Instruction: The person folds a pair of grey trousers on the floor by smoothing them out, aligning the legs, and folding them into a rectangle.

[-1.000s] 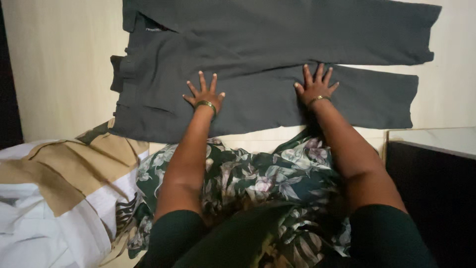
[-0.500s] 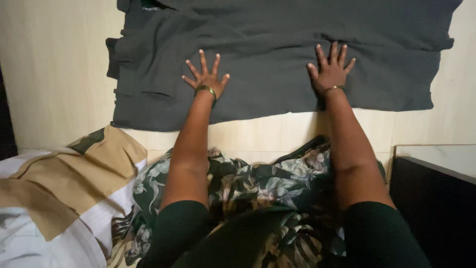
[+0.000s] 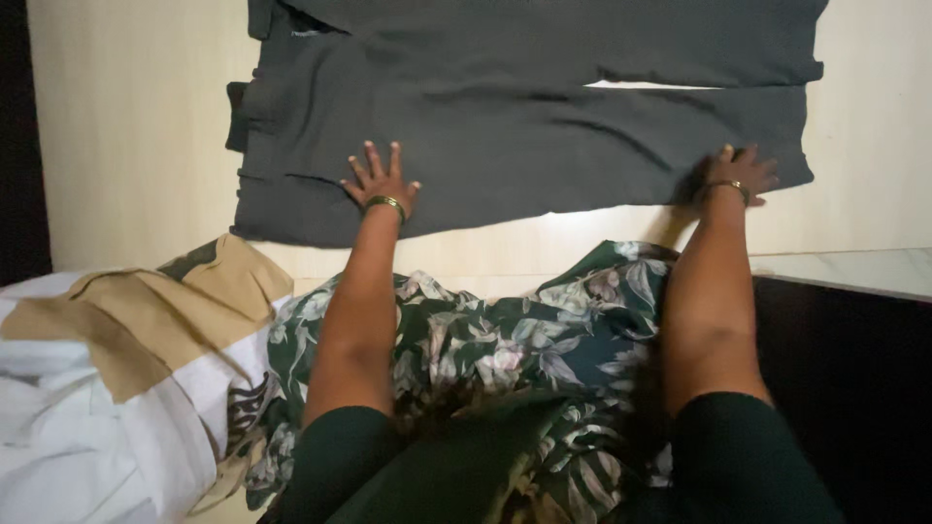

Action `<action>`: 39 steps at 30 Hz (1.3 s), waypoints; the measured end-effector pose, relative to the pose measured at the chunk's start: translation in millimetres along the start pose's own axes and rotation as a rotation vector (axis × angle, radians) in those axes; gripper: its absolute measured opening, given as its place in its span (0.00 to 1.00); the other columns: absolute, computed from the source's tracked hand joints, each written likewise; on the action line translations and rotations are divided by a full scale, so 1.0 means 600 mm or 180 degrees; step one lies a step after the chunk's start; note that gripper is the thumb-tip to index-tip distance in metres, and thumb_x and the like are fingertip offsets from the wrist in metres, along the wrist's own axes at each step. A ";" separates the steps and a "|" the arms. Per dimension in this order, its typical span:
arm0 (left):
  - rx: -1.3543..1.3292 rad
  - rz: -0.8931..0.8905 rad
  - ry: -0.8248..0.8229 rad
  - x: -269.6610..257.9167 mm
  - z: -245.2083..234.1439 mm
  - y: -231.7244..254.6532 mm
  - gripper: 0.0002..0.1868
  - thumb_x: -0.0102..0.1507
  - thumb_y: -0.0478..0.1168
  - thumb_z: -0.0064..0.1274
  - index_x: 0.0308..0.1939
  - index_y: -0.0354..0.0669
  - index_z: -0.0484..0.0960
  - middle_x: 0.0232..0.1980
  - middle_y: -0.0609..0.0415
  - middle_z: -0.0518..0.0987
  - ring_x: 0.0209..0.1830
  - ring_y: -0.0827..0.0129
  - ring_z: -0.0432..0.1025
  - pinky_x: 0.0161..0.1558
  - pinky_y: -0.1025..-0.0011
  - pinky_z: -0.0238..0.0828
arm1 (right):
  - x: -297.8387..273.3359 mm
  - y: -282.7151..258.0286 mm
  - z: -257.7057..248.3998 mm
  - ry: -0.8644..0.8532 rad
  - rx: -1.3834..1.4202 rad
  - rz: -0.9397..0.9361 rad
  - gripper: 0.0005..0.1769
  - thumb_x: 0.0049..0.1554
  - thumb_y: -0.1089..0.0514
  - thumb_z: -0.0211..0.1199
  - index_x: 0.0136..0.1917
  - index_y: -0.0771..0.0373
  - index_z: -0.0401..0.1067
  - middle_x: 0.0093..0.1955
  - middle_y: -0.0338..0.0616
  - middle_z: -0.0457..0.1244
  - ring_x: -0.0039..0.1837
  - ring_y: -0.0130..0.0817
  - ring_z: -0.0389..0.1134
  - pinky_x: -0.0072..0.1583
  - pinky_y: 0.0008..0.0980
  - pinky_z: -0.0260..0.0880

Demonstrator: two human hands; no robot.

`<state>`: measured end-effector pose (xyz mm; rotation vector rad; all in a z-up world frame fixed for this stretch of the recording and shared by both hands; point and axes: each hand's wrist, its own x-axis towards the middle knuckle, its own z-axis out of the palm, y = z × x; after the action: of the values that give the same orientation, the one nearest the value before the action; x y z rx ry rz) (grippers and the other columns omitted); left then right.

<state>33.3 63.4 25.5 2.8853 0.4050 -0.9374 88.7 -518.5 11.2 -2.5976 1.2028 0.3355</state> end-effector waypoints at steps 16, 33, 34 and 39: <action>0.0122 0.0760 0.0099 -0.049 0.138 0.090 0.17 0.69 0.37 0.47 0.62 0.51 0.78 0.74 0.46 0.58 0.68 0.42 0.62 0.66 0.46 0.63 | -0.008 0.023 0.038 -0.0527 -0.0011 -0.1419 0.33 0.61 0.36 0.58 0.73 0.53 0.66 0.76 0.56 0.57 0.75 0.62 0.56 0.71 0.53 0.58; 0.0085 0.0147 -0.0642 -0.081 0.085 0.115 0.43 0.68 0.69 0.32 0.80 0.77 0.25 0.82 0.56 0.13 0.81 0.35 0.17 0.73 0.27 0.32 | -0.040 -0.060 0.059 0.1368 -0.0458 -0.2541 0.36 0.66 0.43 0.54 0.75 0.74 0.61 0.79 0.67 0.52 0.81 0.61 0.47 0.79 0.54 0.42; 0.0013 0.0088 -0.0670 -0.078 0.090 0.118 0.45 0.68 0.70 0.33 0.80 0.77 0.24 0.82 0.55 0.12 0.81 0.33 0.15 0.72 0.26 0.32 | -0.094 -0.088 0.093 0.1286 -0.0115 -0.2871 0.30 0.65 0.49 0.55 0.73 0.73 0.65 0.78 0.64 0.54 0.80 0.61 0.50 0.81 0.53 0.44; -0.0035 0.0165 -0.0734 -0.059 0.110 0.116 0.49 0.65 0.72 0.34 0.80 0.76 0.23 0.80 0.53 0.08 0.77 0.32 0.07 0.70 0.22 0.28 | -0.263 -0.192 0.181 -0.0017 -0.0970 -0.4123 0.40 0.62 0.37 0.51 0.81 0.50 0.48 0.85 0.48 0.38 0.83 0.53 0.38 0.77 0.53 0.40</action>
<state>-12.7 -21.8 -7.5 2.7204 0.3134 -1.2362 67.1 -299.3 -26.2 -2.9609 -0.6964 0.2251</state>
